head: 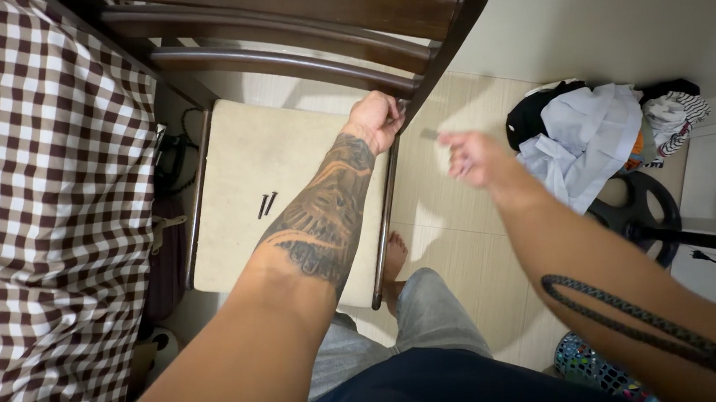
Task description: The person uses an Allen key to loosen and remove screws from the backrest of a wooden chair. They detach the backrest slats and place them on the chair seat.
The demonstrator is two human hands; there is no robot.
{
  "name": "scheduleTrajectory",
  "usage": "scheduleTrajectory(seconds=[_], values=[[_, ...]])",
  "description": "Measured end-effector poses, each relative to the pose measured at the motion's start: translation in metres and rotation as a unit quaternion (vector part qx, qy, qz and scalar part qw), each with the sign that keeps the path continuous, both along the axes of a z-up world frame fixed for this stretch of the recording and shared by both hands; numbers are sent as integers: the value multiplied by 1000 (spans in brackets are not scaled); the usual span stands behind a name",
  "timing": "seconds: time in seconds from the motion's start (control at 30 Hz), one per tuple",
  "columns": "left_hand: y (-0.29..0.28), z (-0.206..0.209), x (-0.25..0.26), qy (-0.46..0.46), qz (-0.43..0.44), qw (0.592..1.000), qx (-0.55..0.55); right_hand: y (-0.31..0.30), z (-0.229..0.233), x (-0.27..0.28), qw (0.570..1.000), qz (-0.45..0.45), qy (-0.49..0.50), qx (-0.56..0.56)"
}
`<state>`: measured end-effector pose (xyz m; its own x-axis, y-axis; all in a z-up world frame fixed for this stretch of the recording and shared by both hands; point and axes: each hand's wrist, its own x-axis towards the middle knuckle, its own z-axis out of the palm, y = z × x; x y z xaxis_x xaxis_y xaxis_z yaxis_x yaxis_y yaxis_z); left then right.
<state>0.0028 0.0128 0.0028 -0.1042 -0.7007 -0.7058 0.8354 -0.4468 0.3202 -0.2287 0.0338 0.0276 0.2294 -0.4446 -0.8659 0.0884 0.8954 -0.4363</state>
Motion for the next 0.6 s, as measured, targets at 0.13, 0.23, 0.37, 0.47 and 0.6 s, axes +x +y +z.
scheduleTrajectory(seconds=[0.13,0.23,0.37,0.47,0.6], values=[[54,-6,33,-26,1,999,27,50,-22,65,975,181,128,-15],[100,-23,87,-55,11,997,54,73,-32,140,937,269,169,-145],[147,-68,142,-131,35,987,90,84,-54,216,870,360,243,-235],[181,-94,186,-179,29,978,107,93,-79,249,841,358,293,-280],[208,-77,211,-316,-34,946,69,109,-102,253,888,220,339,-220]])
